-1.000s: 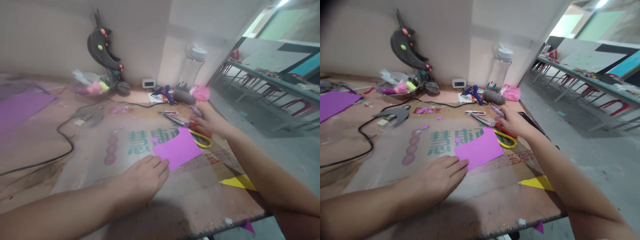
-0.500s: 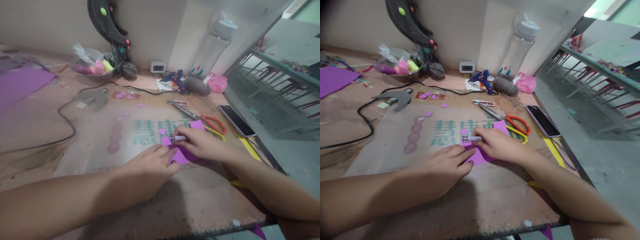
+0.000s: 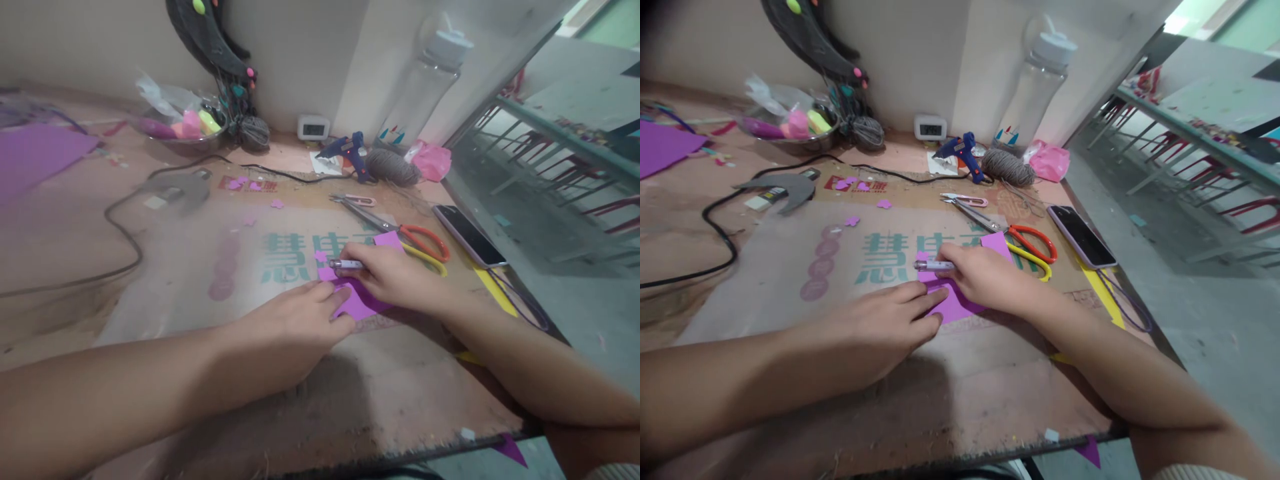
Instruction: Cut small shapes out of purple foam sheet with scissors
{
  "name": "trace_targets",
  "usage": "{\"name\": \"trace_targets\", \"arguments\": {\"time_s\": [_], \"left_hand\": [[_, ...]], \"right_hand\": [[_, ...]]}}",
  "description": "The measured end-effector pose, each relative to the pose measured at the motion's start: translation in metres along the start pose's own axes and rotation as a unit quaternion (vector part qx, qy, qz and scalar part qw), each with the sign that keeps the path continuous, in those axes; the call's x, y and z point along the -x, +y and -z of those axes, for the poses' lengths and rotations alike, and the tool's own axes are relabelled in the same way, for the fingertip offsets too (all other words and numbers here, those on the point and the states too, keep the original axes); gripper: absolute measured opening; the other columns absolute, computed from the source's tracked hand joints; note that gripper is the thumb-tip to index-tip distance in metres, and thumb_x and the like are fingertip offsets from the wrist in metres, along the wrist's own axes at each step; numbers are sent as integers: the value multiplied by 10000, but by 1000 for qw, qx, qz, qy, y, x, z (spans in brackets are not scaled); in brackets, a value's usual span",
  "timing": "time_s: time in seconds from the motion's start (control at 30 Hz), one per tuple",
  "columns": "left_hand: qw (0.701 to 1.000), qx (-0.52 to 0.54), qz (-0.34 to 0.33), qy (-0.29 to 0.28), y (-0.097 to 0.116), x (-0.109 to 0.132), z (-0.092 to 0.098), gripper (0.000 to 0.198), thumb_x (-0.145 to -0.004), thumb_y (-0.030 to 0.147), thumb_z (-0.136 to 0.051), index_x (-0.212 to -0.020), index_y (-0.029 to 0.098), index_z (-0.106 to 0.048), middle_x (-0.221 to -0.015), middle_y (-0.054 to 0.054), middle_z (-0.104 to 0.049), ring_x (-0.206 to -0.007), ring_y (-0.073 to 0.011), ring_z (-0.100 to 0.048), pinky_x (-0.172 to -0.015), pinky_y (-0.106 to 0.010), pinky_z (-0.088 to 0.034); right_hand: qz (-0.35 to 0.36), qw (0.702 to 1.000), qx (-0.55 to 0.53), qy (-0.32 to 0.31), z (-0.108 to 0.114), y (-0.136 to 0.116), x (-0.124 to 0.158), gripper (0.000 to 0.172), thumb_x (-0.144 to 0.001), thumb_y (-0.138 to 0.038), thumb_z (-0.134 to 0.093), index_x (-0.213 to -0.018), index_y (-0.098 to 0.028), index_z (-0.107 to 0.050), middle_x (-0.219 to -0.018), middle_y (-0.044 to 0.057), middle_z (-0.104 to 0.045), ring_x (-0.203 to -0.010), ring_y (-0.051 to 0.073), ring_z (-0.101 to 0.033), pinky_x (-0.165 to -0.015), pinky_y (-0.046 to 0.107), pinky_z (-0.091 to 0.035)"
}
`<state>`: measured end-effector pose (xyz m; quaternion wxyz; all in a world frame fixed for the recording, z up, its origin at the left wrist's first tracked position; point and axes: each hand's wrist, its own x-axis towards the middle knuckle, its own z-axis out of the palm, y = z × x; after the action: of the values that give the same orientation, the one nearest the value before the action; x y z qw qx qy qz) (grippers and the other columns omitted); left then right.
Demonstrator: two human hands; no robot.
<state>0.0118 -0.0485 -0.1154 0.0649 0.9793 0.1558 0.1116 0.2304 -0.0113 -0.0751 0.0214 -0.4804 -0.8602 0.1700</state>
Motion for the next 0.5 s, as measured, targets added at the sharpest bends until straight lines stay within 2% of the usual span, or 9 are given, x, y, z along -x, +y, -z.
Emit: {"name": "trace_targets", "arguments": {"time_s": [0.1,0.2,0.3,0.37,0.43,0.5], "left_hand": [[1000,4,12,8,1,0,1,179,-860,114,-537,-1021,160,-600,-1326,-185,-600,-1121,-296,-564,-932,-413,-502],[1000,-12,13,8,3,1,5,201,-860,110,-551,-1049,152,-604,-1311,-190,-611,-1136,-299,-563,-962,-422,-492],[1000,-19,11,-7,5,0,11,209,-869,114,-551,-1068,149,-605,-1318,-189,-617,-1161,-303,-560,-996,-430,-485],[1000,-18,15,-16,6,0,14,196,-890,126,-536,-1071,150,-606,-1330,-186,-614,-1174,-303,-558,-1007,-428,-486],[999,-17,21,-19,6,0,16,200,-892,125,-532,-1076,152,-607,-1335,-187,-610,-1170,-302,-565,-991,-425,-497],[1000,-15,20,-16,6,0,16,206,-877,113,-542,-1068,151,-610,-1331,-192,-610,-1156,-300,-576,-959,-421,-511]], "right_hand": [[-4,1000,11,27,-6,0,0,263,-896,-110,-525,-1134,-193,-598,-1015,91,-742,-892,242,-683,-726,286,-436],[19,1000,-10,-5,-1,0,-1,103,-960,-220,-516,-1012,-195,-600,-884,62,-717,-760,208,-651,-652,265,-416],[26,1000,-9,-16,2,0,-1,129,-984,-274,-504,-928,-194,-589,-793,44,-683,-685,193,-619,-604,257,-384],[16,1000,2,15,0,0,0,102,-947,-175,-512,-999,-185,-600,-886,70,-717,-763,209,-652,-646,267,-400],[19,999,1,36,-3,1,0,215,-902,-101,-520,-1084,-184,-598,-1015,94,-736,-866,225,-672,-707,277,-422],[39,999,-14,20,-2,2,1,191,-915,-128,-527,-1079,-193,-601,-1011,83,-736,-856,218,-671,-704,272,-427]]}}
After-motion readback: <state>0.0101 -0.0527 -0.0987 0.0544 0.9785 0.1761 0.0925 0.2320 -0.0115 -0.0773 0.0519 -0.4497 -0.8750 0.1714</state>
